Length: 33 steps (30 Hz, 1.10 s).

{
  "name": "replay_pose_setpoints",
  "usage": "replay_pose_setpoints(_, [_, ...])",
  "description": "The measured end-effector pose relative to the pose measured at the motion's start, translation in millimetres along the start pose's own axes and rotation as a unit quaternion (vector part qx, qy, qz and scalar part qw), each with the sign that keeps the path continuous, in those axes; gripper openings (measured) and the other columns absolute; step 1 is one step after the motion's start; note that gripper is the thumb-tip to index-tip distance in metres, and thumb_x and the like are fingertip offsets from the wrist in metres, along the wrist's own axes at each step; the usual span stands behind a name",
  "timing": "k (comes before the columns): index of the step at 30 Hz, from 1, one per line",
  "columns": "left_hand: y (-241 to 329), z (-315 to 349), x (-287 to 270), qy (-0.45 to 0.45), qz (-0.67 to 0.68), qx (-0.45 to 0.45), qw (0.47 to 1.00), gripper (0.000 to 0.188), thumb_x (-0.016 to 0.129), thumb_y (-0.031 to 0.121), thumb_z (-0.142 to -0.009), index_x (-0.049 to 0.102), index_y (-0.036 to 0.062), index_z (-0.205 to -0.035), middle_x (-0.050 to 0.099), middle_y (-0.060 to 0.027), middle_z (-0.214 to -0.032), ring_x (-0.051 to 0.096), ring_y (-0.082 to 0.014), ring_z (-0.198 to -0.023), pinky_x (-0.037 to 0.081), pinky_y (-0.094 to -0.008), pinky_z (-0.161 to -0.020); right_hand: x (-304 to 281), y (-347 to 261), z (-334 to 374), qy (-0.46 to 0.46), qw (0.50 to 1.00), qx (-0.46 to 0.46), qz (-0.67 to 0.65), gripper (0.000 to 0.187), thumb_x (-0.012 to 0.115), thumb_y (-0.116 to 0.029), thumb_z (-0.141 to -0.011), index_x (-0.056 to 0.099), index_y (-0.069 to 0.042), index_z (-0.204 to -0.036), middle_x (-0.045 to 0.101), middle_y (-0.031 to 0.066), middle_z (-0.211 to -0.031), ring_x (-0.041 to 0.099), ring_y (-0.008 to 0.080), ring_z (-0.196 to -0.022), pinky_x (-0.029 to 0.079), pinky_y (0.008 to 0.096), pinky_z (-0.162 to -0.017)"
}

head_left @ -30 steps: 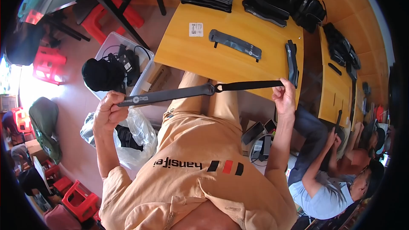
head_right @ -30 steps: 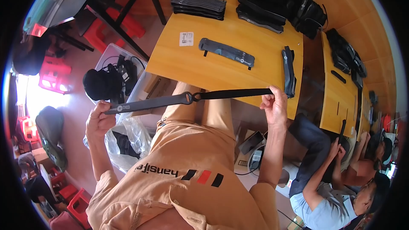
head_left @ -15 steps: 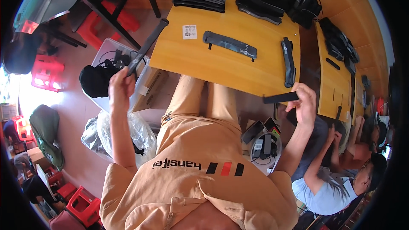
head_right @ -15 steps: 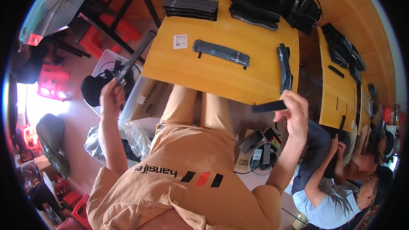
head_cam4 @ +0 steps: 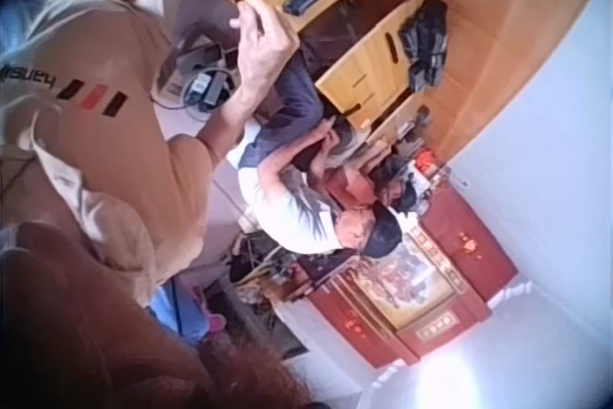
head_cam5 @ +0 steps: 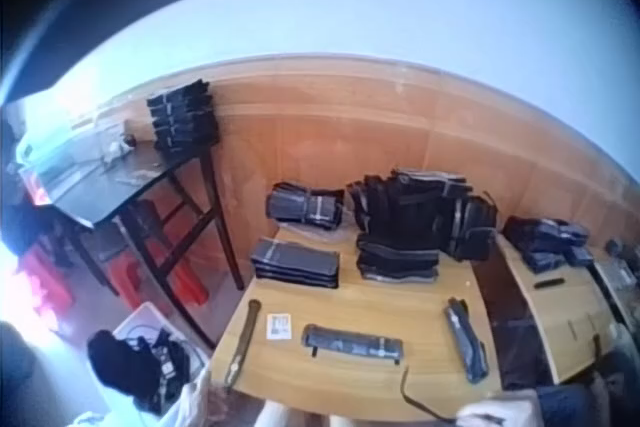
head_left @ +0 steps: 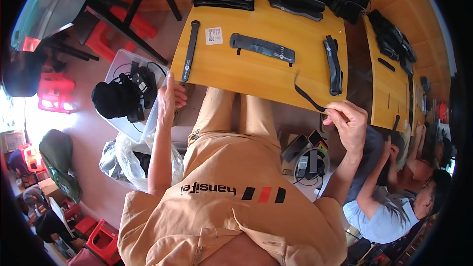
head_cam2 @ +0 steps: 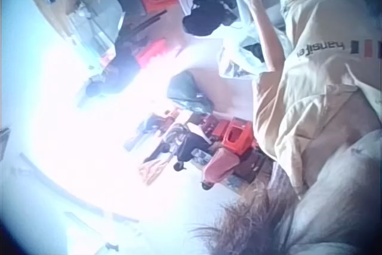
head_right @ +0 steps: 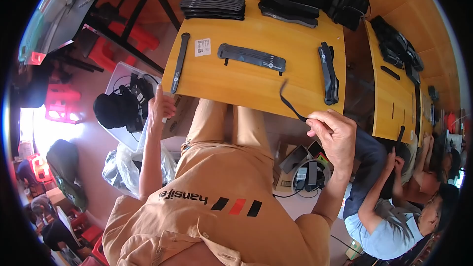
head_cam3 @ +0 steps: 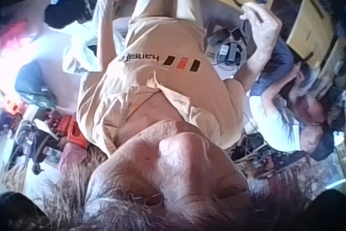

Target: Assembling and organizing black straps on a workshop table.

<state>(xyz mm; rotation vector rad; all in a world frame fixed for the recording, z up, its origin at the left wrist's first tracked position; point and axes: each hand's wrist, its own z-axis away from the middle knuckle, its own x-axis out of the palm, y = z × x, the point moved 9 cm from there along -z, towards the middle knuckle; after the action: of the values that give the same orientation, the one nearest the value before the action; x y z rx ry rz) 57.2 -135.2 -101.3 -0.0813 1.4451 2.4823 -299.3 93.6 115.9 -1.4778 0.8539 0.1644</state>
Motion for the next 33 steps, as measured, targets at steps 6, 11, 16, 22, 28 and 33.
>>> replay_pose_setpoints(6, [113.4, 69.9, 22.7, 0.031, 0.029, 0.320, 0.946, 0.032, 0.048, 0.026, -0.093, 0.064, -0.0022, -0.097, 0.064, -0.0072, -0.078, 0.060, -0.0111, -0.077, 0.045, -0.0243, -0.069, 18.4, -13.0, -1.8, -0.072, 0.993, -0.008, -0.092, 0.009, 0.069, 0.003, -0.074, 0.063, 0.005, -0.081, 0.060, 0.0062, -0.073, 0.061, 0.0096, -0.063, 0.047, 0.0184, -0.054])
replay_pose_setpoints(11, [144.6, 149.0, 160.1, -0.334, -0.080, 0.388, 0.855, 0.036, 0.062, 0.020, -0.084, 0.057, -0.0010, -0.113, 0.065, -0.0112, -0.090, 0.057, -0.0225, -0.095, 0.042, -0.0351, -0.088, 79.0, -41.5, -12.6, -0.123, 0.986, -0.074, -0.085, 0.011, 0.069, 0.003, -0.070, 0.063, 0.001, -0.079, 0.059, 0.0068, -0.071, 0.060, 0.0154, -0.061, 0.047, 0.0256, -0.058])
replay_pose_setpoints(16, [74.8, 132.4, 196.0, -0.525, -0.138, 0.144, 0.828, 0.025, 0.063, 0.022, -0.085, 0.062, -0.0028, -0.090, 0.059, -0.0062, -0.066, 0.057, -0.0122, -0.066, 0.046, -0.0266, -0.062, 75.0, 2.0, -19.4, -0.031, 0.988, -0.003, -0.154, 0.015, 0.064, 0.007, -0.074, 0.063, 0.003, -0.089, 0.061, 0.0062, -0.074, 0.062, 0.0118, -0.066, 0.051, 0.0231, -0.062])
replay_pose_setpoints(22, [64.6, 85.6, 162.3, -0.514, -0.156, 0.186, 0.823, 0.022, 0.060, 0.018, -0.088, 0.062, -0.0028, -0.081, 0.055, -0.0023, -0.061, 0.053, -0.0069, -0.059, 0.043, -0.0228, -0.054, 81.9, 90.7, -17.7, -0.014, 0.969, 0.140, -0.205, 0.015, 0.062, 0.002, -0.081, 0.063, 0.003, -0.095, 0.061, 0.0044, -0.074, 0.063, 0.0112, -0.064, 0.052, 0.0209, -0.057])
replay_pose_setpoints(28, [66.5, 18.2, 147.2, -0.377, -0.129, 0.133, 0.908, 0.019, 0.059, 0.016, -0.088, 0.064, -0.0028, -0.085, 0.059, -0.0018, -0.070, 0.055, -0.0069, -0.064, 0.045, -0.0199, -0.053, 100.2, 136.7, -34.5, 0.016, 0.943, 0.211, -0.258, 0.009, 0.063, -0.003, -0.082, 0.063, 0.000, -0.089, 0.062, 0.0034, -0.074, 0.058, 0.0079, -0.059, 0.041, 0.0182, -0.047])
replay_pose_setpoints(33, [80.1, -16.0, 150.9, -0.237, -0.036, 0.146, 0.960, 0.014, 0.065, 0.011, -0.083, 0.064, -0.0020, -0.088, 0.058, -0.0014, -0.065, 0.054, -0.0062, -0.057, 0.046, -0.0201, -0.052, 103.6, 150.2, -57.6, 0.093, 0.937, 0.189, -0.277, 0.007, 0.063, -0.003, -0.082, 0.062, -0.001, -0.089, 0.061, 0.0004, -0.074, 0.056, 0.0065, -0.058, 0.038, 0.0166, -0.046])
